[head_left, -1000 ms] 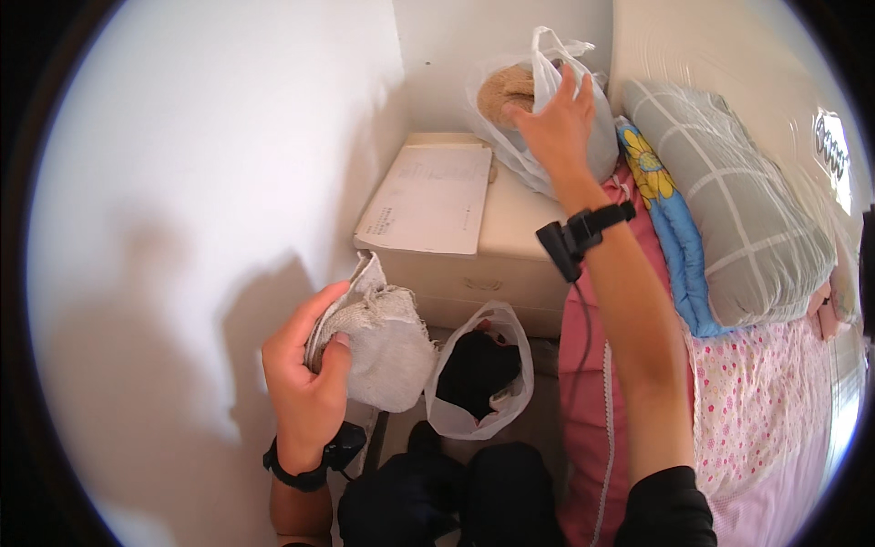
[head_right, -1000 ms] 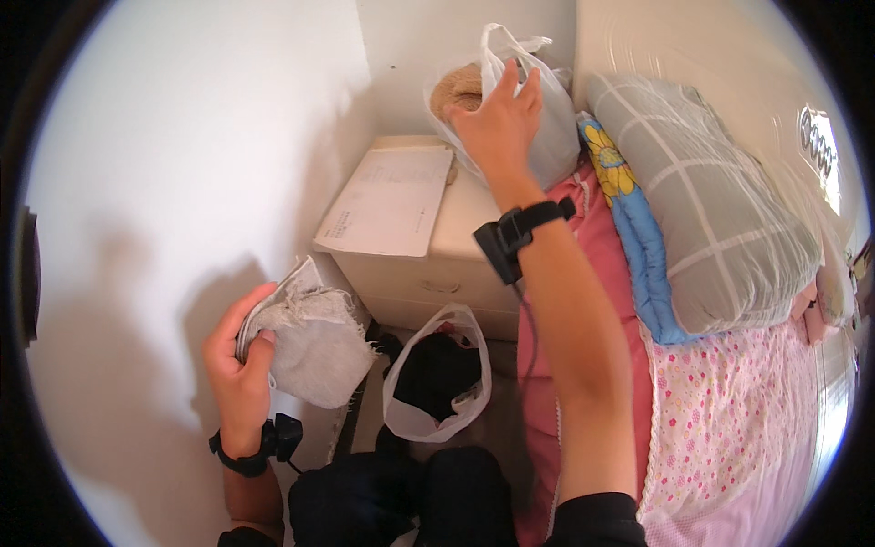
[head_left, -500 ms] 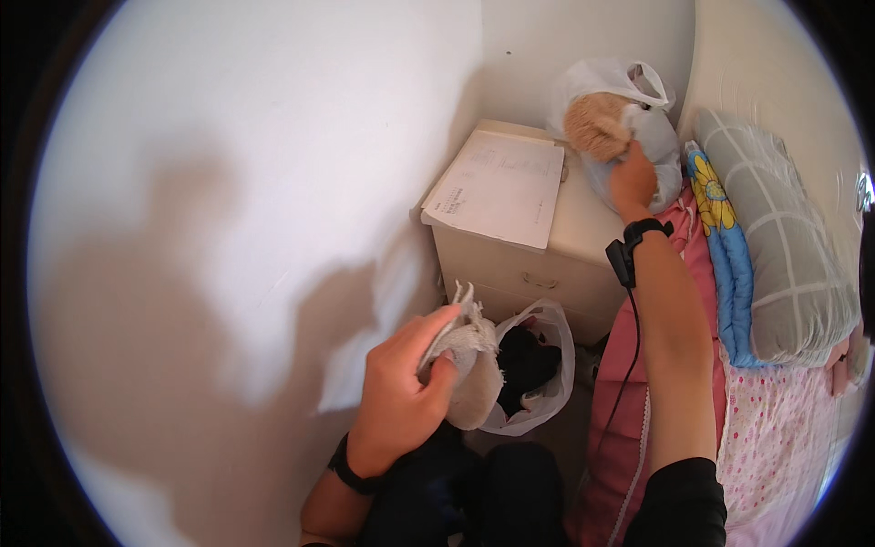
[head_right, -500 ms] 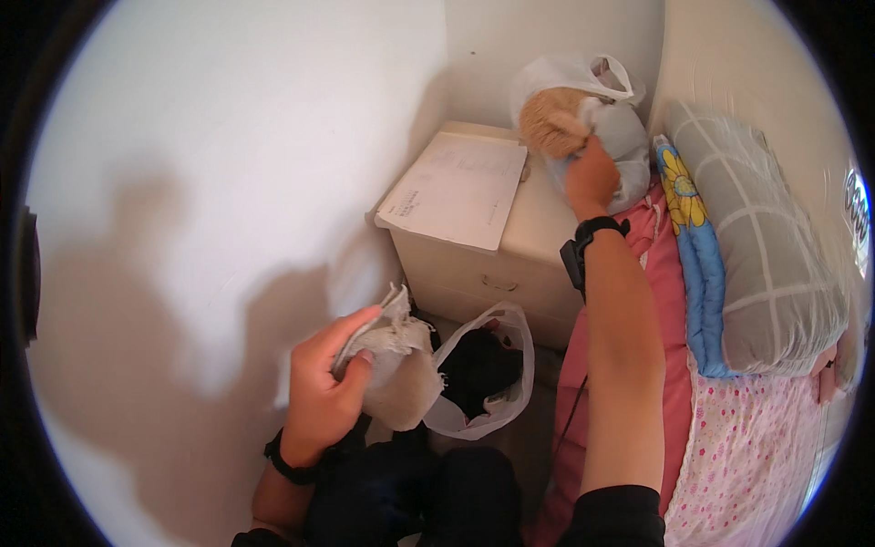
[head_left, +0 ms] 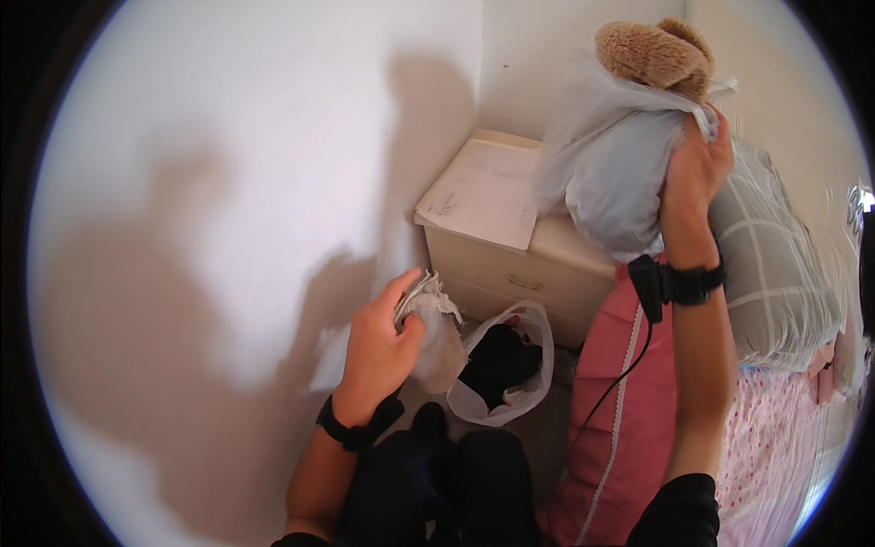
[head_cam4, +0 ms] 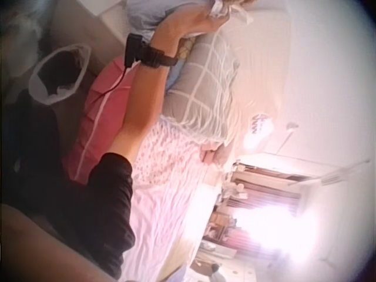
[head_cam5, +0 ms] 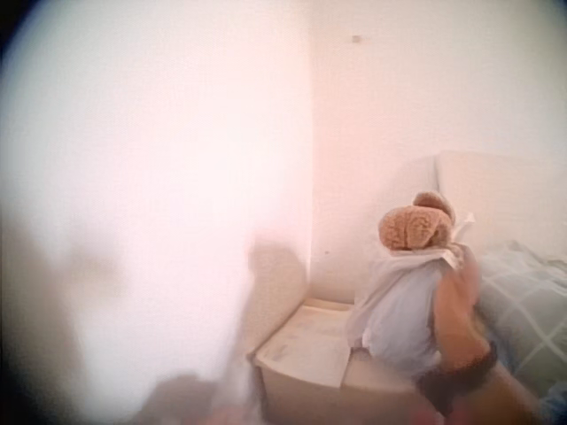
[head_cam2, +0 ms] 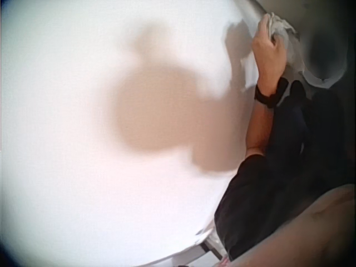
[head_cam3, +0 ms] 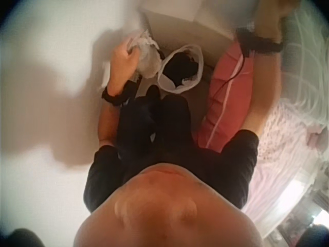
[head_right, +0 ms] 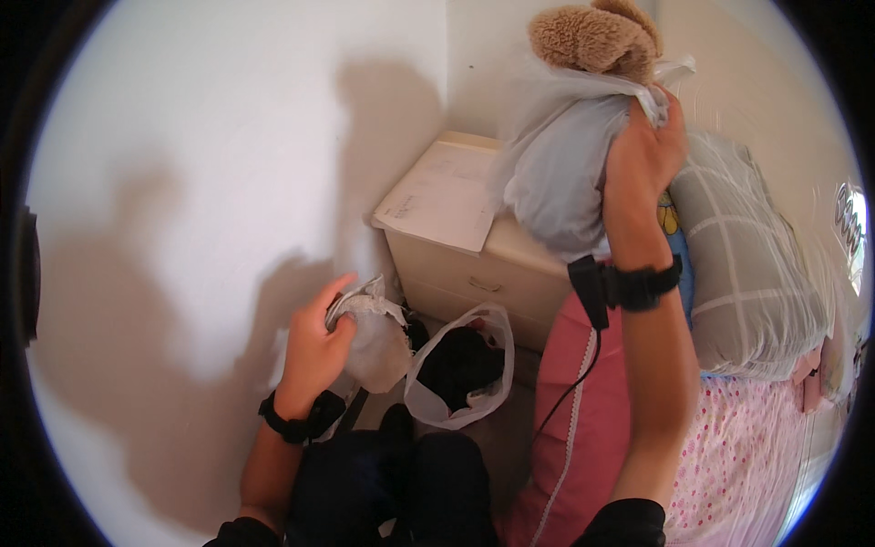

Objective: The person wipes the top of a wooden wardrobe with a cloth, then moves to a lower storage area to wipe a white box and a plastic bag. The person handles the cloth and the items on the surfaces while cleaning.

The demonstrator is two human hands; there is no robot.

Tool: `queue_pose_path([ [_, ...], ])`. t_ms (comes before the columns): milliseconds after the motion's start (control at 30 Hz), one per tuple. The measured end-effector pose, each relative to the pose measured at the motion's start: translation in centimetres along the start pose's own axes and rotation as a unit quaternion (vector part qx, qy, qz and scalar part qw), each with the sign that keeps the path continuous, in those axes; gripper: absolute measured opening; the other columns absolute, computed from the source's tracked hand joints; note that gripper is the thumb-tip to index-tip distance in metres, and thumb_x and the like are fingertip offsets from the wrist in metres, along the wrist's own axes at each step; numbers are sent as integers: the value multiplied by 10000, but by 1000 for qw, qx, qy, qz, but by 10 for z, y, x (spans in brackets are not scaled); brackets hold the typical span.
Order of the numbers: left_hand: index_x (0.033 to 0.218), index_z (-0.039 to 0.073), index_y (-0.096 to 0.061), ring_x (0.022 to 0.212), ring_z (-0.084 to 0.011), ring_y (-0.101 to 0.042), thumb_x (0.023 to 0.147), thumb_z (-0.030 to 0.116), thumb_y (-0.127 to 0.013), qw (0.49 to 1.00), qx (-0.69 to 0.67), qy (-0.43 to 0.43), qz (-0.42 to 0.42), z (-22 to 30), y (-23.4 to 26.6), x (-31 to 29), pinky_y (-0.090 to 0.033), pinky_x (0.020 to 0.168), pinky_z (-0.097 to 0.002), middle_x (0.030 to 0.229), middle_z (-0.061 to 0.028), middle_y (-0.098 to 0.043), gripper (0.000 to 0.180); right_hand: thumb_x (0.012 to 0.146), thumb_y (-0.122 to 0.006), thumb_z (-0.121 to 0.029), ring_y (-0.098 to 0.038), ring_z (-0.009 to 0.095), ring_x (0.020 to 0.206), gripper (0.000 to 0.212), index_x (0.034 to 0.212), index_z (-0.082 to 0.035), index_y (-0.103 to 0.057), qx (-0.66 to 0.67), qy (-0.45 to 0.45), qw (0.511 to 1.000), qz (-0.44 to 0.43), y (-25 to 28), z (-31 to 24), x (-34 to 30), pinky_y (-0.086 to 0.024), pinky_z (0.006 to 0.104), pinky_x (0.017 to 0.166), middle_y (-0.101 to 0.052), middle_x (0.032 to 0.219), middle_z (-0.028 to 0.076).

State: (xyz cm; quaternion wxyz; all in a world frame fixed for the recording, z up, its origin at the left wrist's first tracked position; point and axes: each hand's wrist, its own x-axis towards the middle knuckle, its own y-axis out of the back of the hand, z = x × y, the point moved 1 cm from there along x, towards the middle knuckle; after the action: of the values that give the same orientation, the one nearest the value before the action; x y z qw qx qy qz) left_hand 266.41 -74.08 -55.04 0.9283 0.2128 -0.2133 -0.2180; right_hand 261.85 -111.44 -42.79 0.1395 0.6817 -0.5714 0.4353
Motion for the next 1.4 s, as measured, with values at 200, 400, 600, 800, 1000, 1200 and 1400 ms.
queue_pose_path([
  [200, 1456, 40, -405, 889, -120, -602, 819, -1, -489, 999, -29, 25, -18, 22, -3, 1, -462, 818, -252, 1000, -92, -684, 644, 982, -547, -51, -623, 108, 891, 211, 1177, 4, -606, 177, -80, 981, -16, 51, -87, -37, -495, 238, 799, -680, 1023, 51],
  [400, 1483, -38, -330, 1062, -169, -579, 941, 315, -537, 948, -299, 9, -105, 54, 23, 13, -415, 968, -283, 1316, -117, -558, 679, 943, -517, 20, -628, 96, 913, 289, 1221, -4, -592, 252, -222, 930, -148, 62, -73, -69, -485, 214, 797, -680, 1049, 49],
  [600, 1401, -54, -424, 1168, -179, -564, 928, 295, -633, 972, -223, 38, -64, 59, 35, 14, -421, 1007, -313, 1269, -132, -599, 623, 852, -557, 107, -609, 93, 919, 268, 1085, 5, -643, 276, -169, 869, -373, 34, -92, -116, -460, 218, 829, -676, 1012, 16],
  [800, 1325, -48, -480, 1092, -184, -622, 827, 80, -717, 969, -247, -20, 19, 41, 54, 3, -488, 949, -327, 1209, -116, -637, 566, 822, -607, 105, -607, 88, 912, 236, 1035, 10, -643, 216, -104, 788, -567, 39, -86, -103, -459, 224, 825, -674, 965, 34],
  [1000, 1223, -36, -501, 1005, -165, -651, 833, 70, -740, 971, -225, -61, 51, 54, 61, -8, -517, 881, -292, 1128, -124, -662, 470, 795, -687, 29, -608, 170, 997, 340, 1124, 31, -601, 101, -82, 712, -690, 40, -63, -102, -459, 301, 894, -670, 1048, 90],
  [1200, 1169, -44, -525, 930, -130, -619, 836, 31, -690, 983, -126, -63, 120, 45, 78, -32, -492, 836, -257, 1035, -83, -646, 379, 760, -785, -169, -611, 188, 978, 503, 1182, 37, -607, 106, -120, 620, -768, 31, -60, -118, -457, 319, 887, -683, 1046, 136],
  [1400, 1034, -1, -554, 820, -73, -527, 759, 97, -740, 991, -72, -87, 68, 26, 103, -59, -426, 741, -228, 881, 19, -573, 346, 741, -771, -181, -597, 128, 728, 359, 1006, 43, -678, 158, -165, 605, -763, 25, -57, -154, -474, 298, 693, -678, 784, 75],
])
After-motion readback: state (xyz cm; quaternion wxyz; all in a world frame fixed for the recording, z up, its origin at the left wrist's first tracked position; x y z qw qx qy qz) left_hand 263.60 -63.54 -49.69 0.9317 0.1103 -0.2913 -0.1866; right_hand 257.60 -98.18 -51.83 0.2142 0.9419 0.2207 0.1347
